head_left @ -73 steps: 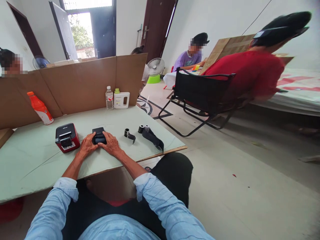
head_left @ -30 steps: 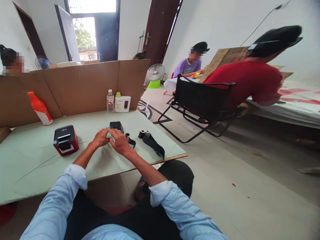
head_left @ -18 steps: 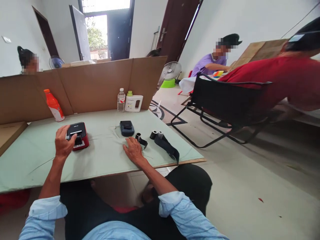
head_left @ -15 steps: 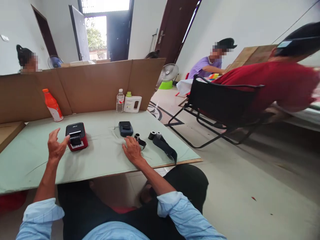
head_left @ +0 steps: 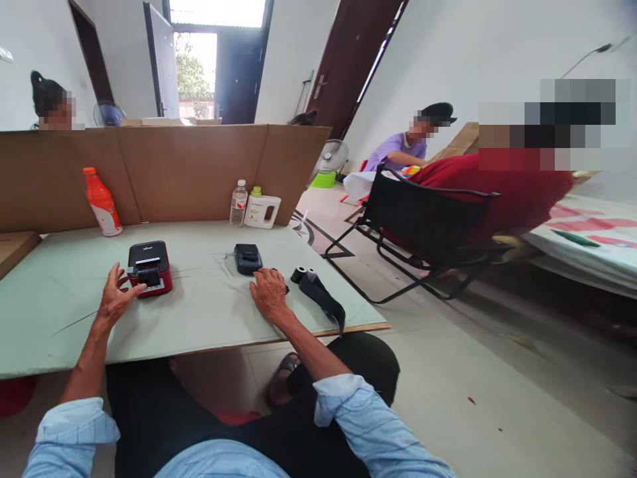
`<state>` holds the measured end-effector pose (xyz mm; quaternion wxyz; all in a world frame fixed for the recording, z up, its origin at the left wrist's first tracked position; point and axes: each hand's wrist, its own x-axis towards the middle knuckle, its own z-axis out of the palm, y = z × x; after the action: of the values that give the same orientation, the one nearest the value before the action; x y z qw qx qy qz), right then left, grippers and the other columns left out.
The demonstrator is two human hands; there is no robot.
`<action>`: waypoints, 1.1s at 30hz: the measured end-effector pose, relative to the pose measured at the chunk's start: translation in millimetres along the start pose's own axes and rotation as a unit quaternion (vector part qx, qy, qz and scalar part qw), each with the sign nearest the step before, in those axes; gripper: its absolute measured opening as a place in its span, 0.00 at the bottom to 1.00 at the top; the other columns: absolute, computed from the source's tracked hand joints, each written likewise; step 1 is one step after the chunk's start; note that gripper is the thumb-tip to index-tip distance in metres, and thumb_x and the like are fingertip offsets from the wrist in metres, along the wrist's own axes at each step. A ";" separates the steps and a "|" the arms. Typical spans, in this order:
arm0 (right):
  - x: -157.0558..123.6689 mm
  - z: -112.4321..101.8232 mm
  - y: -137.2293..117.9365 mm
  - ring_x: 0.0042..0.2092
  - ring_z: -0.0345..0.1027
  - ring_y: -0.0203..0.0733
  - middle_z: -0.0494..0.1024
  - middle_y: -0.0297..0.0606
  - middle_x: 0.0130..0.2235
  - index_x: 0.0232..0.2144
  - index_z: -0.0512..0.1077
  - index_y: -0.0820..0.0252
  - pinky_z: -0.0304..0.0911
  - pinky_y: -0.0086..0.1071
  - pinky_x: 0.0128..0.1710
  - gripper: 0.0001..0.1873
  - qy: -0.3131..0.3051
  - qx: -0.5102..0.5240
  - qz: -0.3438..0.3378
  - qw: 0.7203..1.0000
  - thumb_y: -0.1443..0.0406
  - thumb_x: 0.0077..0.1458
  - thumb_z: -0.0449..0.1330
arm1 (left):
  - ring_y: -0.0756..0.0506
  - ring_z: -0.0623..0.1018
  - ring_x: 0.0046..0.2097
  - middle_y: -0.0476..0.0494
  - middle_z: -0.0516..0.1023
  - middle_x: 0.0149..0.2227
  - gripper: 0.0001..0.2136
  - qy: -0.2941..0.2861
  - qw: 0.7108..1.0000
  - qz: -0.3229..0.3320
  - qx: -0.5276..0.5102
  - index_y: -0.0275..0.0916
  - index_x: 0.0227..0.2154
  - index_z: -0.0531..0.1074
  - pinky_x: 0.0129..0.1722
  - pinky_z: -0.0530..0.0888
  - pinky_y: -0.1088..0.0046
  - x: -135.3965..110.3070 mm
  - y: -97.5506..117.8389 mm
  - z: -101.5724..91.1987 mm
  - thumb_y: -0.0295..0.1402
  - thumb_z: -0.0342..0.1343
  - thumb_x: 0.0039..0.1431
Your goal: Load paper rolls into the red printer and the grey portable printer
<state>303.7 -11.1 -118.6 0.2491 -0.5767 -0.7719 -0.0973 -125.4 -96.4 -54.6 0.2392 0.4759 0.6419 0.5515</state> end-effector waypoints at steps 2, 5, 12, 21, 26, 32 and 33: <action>-1.6 2.2 -1.7 0.54 0.67 0.56 0.80 0.51 0.53 0.46 0.79 0.61 0.57 0.46 0.59 0.11 -0.001 0.003 -0.014 1.000 0.67 0.66 0.58 | 0.27 0.74 0.68 0.22 0.63 0.72 0.60 -0.003 1.000 0.001 0.002 0.44 0.75 0.55 0.64 0.74 0.45 -0.8 -1.8 1.4 0.43 0.80 0.40; -3.1 4.5 -1.6 0.53 0.68 0.55 0.80 0.52 0.54 0.46 0.79 0.61 0.56 0.46 0.60 0.11 -0.009 0.001 -0.025 1.000 0.67 0.65 0.58 | 0.28 0.75 0.67 0.23 0.65 0.71 0.59 -0.008 1.000 0.000 0.005 0.44 0.75 0.55 0.63 0.75 0.46 -2.4 -3.3 2.2 0.43 0.79 0.41; -1.6 -2.1 -1.7 0.53 0.69 0.56 0.81 0.52 0.53 0.46 0.80 0.61 0.55 0.49 0.64 0.11 -0.012 0.010 -0.019 1.000 0.68 0.65 0.59 | 0.30 0.76 0.66 0.26 0.67 0.69 0.59 -0.027 1.000 0.004 0.001 0.42 0.74 0.55 0.61 0.78 0.48 -5.5 -4.2 3.5 0.42 0.80 0.39; 30.5 12.2 -97.9 0.70 0.62 0.58 0.71 0.52 0.68 0.69 0.66 0.61 0.59 0.52 0.70 0.32 -0.076 0.282 -0.099 0.951 0.57 0.67 0.62 | 0.32 0.81 0.57 0.34 0.80 0.56 0.51 -0.066 0.994 0.071 0.045 0.38 0.67 0.65 0.61 0.77 0.47 0.9 -4.3 7.0 0.42 0.78 0.39; 53.6 25.2 -173.1 0.67 0.68 0.59 0.72 0.49 0.68 0.71 0.62 0.57 0.64 0.52 0.68 0.41 -0.202 0.460 -0.100 0.859 0.54 0.62 0.67 | 0.33 0.82 0.55 0.35 0.82 0.55 0.46 -0.076 0.992 0.093 0.039 0.37 0.63 0.68 0.60 0.77 0.49 7.5 -5.4 13.6 0.43 0.78 0.39; 52.5 21.4 -203.1 0.60 0.74 0.54 0.78 0.42 0.62 0.68 0.62 0.53 0.69 0.49 0.62 0.38 -0.169 0.539 -0.102 0.819 0.60 0.59 0.68 | 0.34 0.82 0.55 0.35 0.82 0.56 0.44 -0.043 0.992 0.101 0.064 0.37 0.63 0.69 0.60 0.77 0.51 7.8 -12.2 21.2 0.42 0.77 0.41; 48.4 19.7 -200.1 0.60 0.73 0.54 0.78 0.42 0.62 0.68 0.63 0.53 0.69 0.49 0.62 0.37 -0.152 0.542 -0.102 0.820 0.60 0.59 0.68 | 0.34 0.82 0.55 0.35 0.82 0.56 0.44 -0.044 0.991 0.105 0.068 0.38 0.63 0.68 0.59 0.77 0.52 4.8 -11.4 24.8 0.42 0.77 0.42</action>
<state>100.2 -24.9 -84.0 0.3895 -0.2745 -0.7824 0.4010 -110.8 -79.6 -71.1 0.1756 0.5796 0.6131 0.5073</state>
